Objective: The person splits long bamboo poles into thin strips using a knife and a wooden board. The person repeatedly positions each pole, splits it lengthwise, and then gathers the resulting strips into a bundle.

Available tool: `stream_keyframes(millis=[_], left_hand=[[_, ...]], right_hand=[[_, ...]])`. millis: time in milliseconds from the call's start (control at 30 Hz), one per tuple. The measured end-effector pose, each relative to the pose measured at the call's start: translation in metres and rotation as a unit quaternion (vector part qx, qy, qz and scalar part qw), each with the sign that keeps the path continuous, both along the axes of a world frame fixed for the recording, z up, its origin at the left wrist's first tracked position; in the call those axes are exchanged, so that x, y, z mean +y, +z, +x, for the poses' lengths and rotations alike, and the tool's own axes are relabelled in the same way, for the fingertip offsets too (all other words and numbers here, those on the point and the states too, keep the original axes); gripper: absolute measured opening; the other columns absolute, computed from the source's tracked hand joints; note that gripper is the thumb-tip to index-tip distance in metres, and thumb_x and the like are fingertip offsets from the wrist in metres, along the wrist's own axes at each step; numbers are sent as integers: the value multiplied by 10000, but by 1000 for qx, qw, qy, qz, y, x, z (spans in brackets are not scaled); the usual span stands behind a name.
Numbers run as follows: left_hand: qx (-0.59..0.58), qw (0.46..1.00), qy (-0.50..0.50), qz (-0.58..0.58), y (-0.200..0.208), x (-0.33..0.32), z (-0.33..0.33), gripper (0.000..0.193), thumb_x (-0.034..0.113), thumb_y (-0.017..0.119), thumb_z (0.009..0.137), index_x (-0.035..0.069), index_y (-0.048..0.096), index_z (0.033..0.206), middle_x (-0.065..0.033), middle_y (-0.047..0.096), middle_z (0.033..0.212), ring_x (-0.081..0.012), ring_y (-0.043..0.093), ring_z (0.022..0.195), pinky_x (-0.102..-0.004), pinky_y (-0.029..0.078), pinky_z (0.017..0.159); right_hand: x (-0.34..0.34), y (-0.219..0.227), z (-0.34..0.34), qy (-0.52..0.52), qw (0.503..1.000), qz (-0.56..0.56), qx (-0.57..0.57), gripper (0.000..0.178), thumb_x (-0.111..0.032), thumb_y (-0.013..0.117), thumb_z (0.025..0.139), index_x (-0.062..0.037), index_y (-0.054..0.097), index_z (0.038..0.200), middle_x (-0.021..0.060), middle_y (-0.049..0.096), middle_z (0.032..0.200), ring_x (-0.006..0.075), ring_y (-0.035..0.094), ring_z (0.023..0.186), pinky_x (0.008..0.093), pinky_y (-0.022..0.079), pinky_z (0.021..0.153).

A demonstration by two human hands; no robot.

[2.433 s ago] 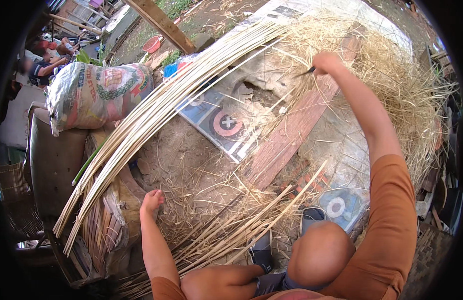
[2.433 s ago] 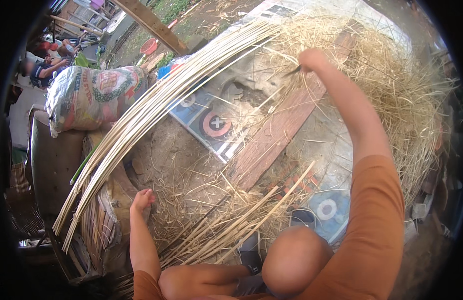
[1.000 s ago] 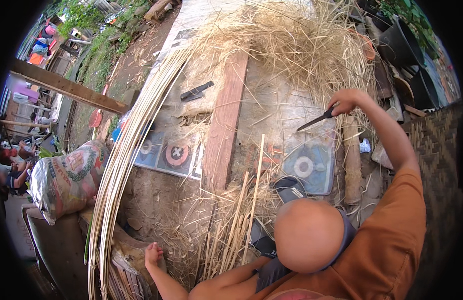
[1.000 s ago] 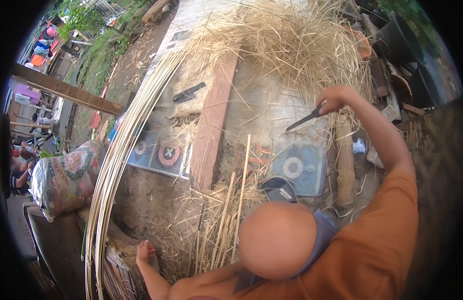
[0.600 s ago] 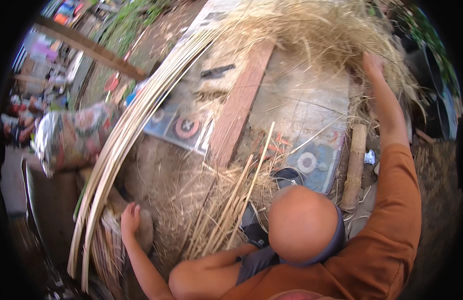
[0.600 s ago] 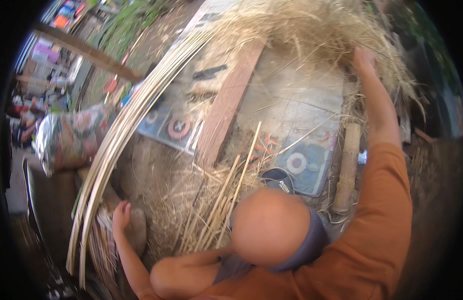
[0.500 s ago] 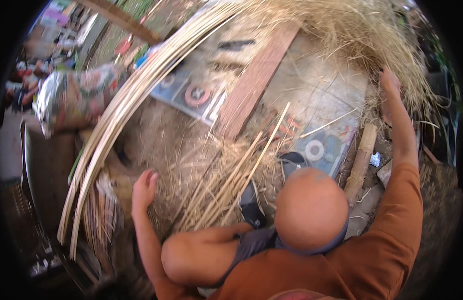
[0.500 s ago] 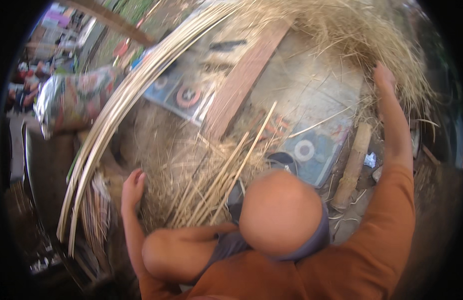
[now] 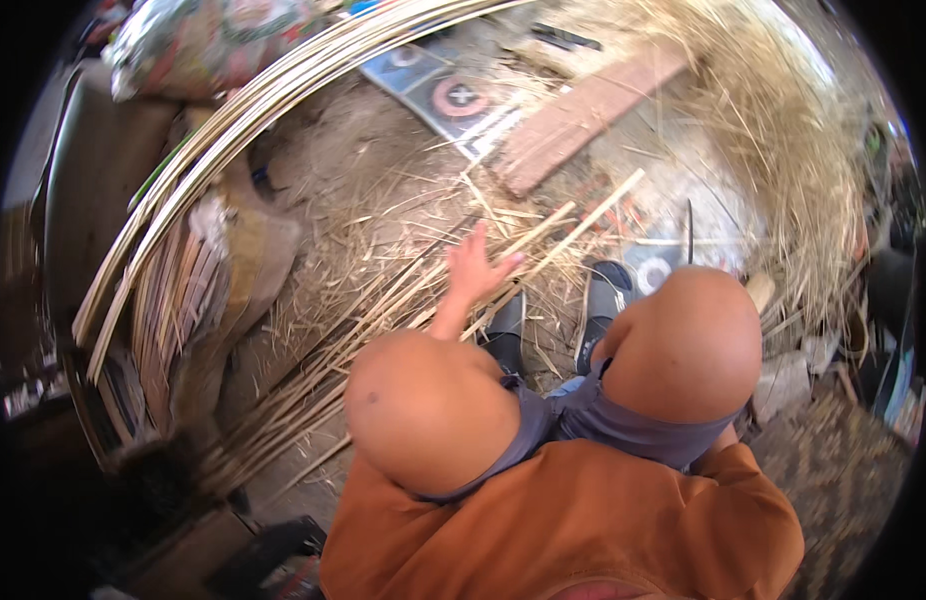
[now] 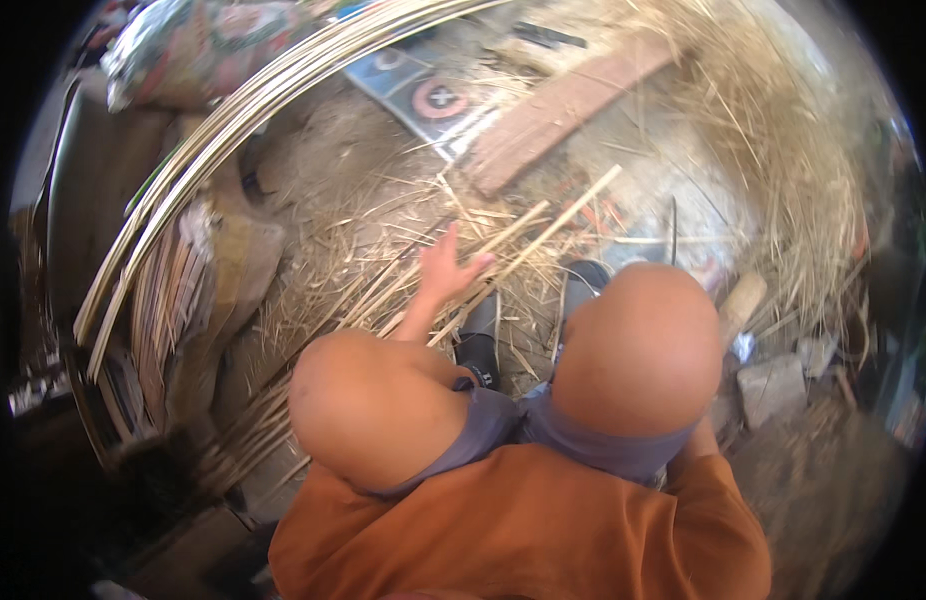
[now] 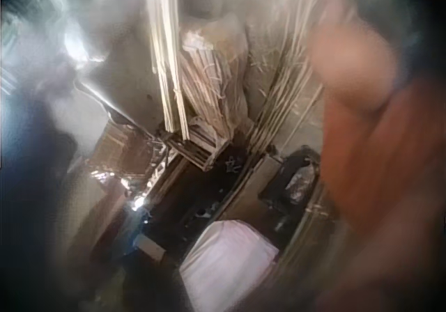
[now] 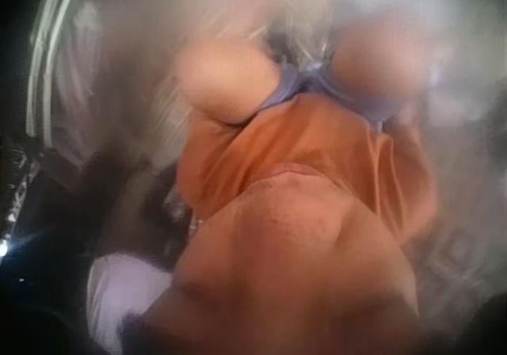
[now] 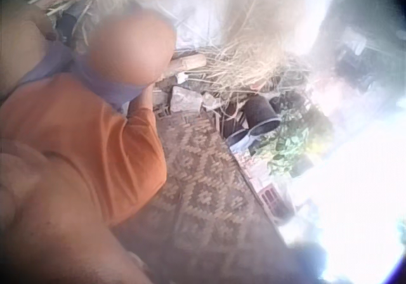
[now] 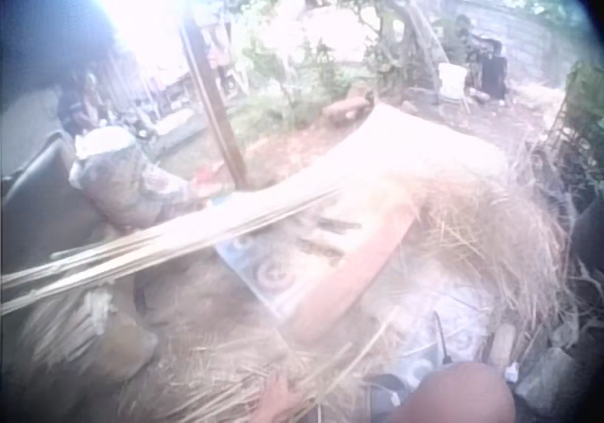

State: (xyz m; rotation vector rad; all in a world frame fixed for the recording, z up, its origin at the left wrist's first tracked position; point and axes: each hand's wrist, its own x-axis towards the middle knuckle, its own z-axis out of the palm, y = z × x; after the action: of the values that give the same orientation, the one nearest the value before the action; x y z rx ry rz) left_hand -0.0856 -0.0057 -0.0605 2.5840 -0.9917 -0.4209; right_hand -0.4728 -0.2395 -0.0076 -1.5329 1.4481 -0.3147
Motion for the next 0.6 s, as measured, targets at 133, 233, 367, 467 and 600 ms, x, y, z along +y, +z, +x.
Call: stream_keyframes(millis=[133, 233, 367, 467, 600], left_hand=[[67, 975, 86, -194, -15, -12, -1, 560, 449, 595, 995, 29, 527, 1358, -211, 674, 1089, -317, 637, 1079, -505, 465, 955], [27, 893, 196, -404, 14, -7, 2, 416, 370, 530, 1048, 14, 563, 1262, -138, 664, 849, -220, 659, 826, -419, 534, 771], [124, 668, 392, -620, 89, 33, 56, 352, 352, 481, 1074, 22, 591, 1130, -2, 482, 647, -71, 496, 525, -258, 463, 450], [73, 542, 528, -650, 79, 162, 131, 281, 295, 520, 1046, 25, 584, 1088, 10, 500, 746, -60, 463, 541, -255, 443, 417], [-67, 597, 706, -375, -2, 372, 180, 254, 178, 589, 970, 15, 720, 1114, -177, 733, 983, -279, 703, 832, -412, 564, 764]], right_hand=[[-59, -8, -2, 24, 996, -85, 8, 535, -277, 566, 1023, -70, 396, 1486, 134, 645, 1071, 220, 623, 922, 363, 517, 850], [-93, -37, 12, 98, 984, -151, 12, 540, -250, 585, 1017, -89, 393, 1496, 119, 652, 1031, 210, 621, 869, 355, 519, 816], [-182, -73, 52, 272, 911, -309, -13, 555, -213, 610, 1010, -114, 389, 1509, 100, 662, 978, 196, 618, 798, 344, 523, 771], [-195, 5, 142, 366, 914, -171, 36, 524, -201, 616, 1007, -126, 428, 1491, 119, 675, 972, 194, 628, 795, 332, 524, 752], [-171, 118, 237, 529, 824, -179, 98, 435, -183, 622, 982, -82, 532, 1395, 162, 684, 976, 252, 661, 844, 378, 533, 779]])
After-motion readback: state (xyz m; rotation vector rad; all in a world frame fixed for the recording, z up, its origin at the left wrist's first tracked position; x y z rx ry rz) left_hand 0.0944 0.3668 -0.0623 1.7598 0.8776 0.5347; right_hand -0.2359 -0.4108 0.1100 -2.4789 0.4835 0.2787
